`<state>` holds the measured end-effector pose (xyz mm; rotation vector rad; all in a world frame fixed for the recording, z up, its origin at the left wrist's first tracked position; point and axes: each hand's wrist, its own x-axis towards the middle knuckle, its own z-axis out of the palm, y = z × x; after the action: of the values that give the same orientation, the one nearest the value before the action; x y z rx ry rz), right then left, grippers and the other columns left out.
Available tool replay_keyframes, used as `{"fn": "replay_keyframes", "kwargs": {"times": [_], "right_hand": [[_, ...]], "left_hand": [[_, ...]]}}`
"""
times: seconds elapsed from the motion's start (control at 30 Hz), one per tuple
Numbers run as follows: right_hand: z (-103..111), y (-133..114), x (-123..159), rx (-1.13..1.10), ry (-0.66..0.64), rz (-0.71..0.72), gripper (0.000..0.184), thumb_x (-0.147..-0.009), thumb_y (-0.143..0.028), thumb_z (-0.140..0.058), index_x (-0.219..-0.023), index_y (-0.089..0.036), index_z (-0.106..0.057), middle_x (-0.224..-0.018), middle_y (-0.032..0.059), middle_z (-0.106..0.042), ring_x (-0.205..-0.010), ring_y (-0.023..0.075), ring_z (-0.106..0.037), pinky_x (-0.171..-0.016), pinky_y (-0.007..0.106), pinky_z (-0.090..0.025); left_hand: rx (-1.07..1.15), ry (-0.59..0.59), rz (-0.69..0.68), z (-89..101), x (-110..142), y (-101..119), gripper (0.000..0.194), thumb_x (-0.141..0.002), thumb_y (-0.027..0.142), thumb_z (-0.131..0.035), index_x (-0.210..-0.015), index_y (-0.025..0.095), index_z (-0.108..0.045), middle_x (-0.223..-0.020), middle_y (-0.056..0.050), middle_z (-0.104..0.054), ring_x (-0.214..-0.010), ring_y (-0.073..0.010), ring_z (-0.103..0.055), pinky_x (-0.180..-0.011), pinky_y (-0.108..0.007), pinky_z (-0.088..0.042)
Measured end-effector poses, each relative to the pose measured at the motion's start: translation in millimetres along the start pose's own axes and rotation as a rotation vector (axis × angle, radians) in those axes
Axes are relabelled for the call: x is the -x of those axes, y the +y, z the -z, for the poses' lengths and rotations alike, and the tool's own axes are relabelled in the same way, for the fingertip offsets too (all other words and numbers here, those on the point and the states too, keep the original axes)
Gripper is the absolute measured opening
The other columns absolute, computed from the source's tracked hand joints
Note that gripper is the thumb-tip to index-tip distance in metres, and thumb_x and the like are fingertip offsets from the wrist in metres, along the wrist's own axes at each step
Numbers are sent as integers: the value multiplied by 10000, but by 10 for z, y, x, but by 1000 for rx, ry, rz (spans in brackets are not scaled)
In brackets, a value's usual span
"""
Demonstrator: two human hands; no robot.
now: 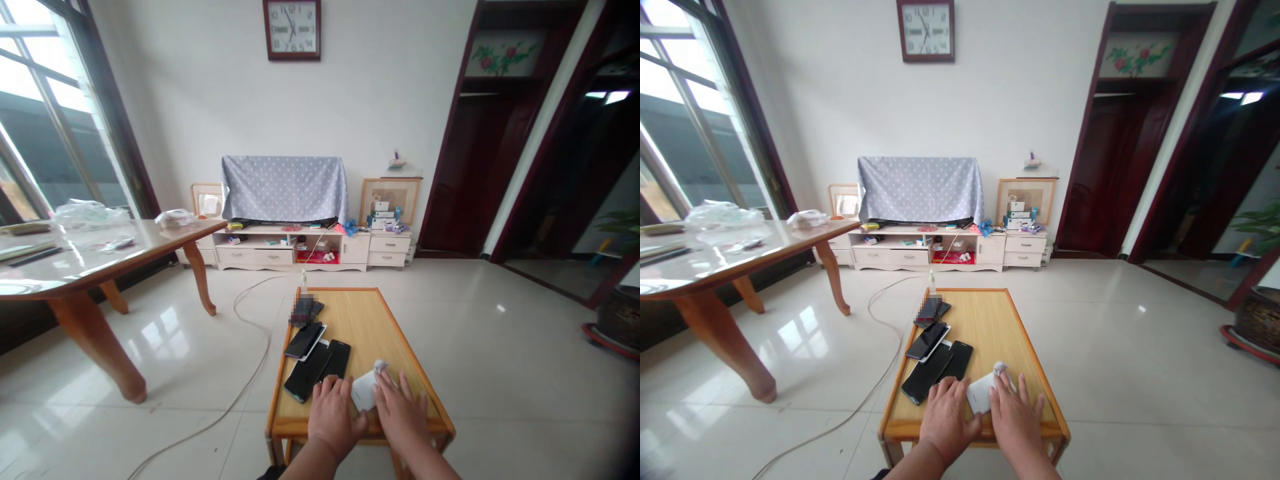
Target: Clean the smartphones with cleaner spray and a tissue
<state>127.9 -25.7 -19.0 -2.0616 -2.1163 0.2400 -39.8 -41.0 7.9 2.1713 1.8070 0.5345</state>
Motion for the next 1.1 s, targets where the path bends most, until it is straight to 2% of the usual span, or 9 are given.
{"fn": "replay_keyframes", "kwargs": {"times": [0.13, 0.2, 0.37, 0.43, 0.57, 0.77, 0.93, 1.1], "right_hand": [[-61, -11, 163, -63, -60, 194, 535, -1027, -546, -243, -1491, -404, -469, -1571, -34, -421, -1516, 341, -243, -1174, 704, -162], [-75, 12, 209, -73, -65, 231, 517, -1025, -555, -254, -1469, -433, -490, -1555, -42, -447, -1509, 330, -269, -1182, 691, -164], [-39, 146, 170, 12, 31, 15, 548, -1011, -572, -257, -1439, -388, -546, -1561, -33, -438, -1515, 381, -223, -1132, 764, -174], [-40, 125, 191, -6, -3, 43, 551, -1011, -584, -244, -1427, -400, -556, -1558, -44, -439, -1516, 369, -227, -1138, 750, -188], [-50, 70, 261, -70, -98, 200, 543, -1023, -578, -205, -1394, -445, -578, -1541, -65, -458, -1514, 323, -255, -1178, 692, -181], [-33, 244, 212, 7, 24, -9, 573, -1004, -603, -228, -1433, -400, -550, -1560, -50, -434, -1511, 376, -236, -1135, 748, -186], [-107, 146, 301, -27, -42, 128, 543, -1003, -605, -281, -1452, -416, -520, -1559, -41, -436, -1506, 352, -265, -1160, 709, -192], [0, 49, 295, -39, -3, 83, 540, -1024, -577, -233, -1485, -423, -467, -1573, -42, -415, -1515, 361, -235, -1133, 741, -215]], "left_hand": [[-28, -51, -6, 91, 19, 31, 449, -817, 494, -531, -1201, 282, -626, -1210, -88, -650, -1256, -337, -444, -1061, -505, -318], [-40, -59, -5, 114, 30, 39, 423, -813, 496, -540, -1166, 280, -631, -1200, -87, -645, -1246, -334, -444, -1054, -505, -321], [-18, 1, -17, 97, 52, 40, 434, -775, 549, -585, -1097, 266, -645, -1153, -93, -645, -1208, -348, -459, -1017, -503, -343], [-7, 12, -20, 84, 55, 36, 414, -781, 545, -580, -1076, 264, -650, -1143, -93, -649, -1195, -348, -466, -1003, -501, -349], [-4, 12, -30, 71, 56, 28, 404, -821, 551, -539, -1093, 271, -643, -1151, -82, -651, -1202, -339, -464, -1001, -490, -350], [-17, 16, -30, 80, 63, 33, 447, -781, 544, -581, -1126, 265, -638, -1163, -87, -643, -1213, -344, -457, -1027, -499, -333], [8, -4, -36, 146, 85, 58, 425, -802, 548, -556, -1111, 274, -653, -1177, -86, -646, -1228, -347, -455, -1033, -500, -325], [-24, -48, -16, 229, 96, 110, 445, -832, 519, -518, -1208, 316, -641, -1242, -78, -633, -1274, -342, -427, -1059, -502, -298]]}}
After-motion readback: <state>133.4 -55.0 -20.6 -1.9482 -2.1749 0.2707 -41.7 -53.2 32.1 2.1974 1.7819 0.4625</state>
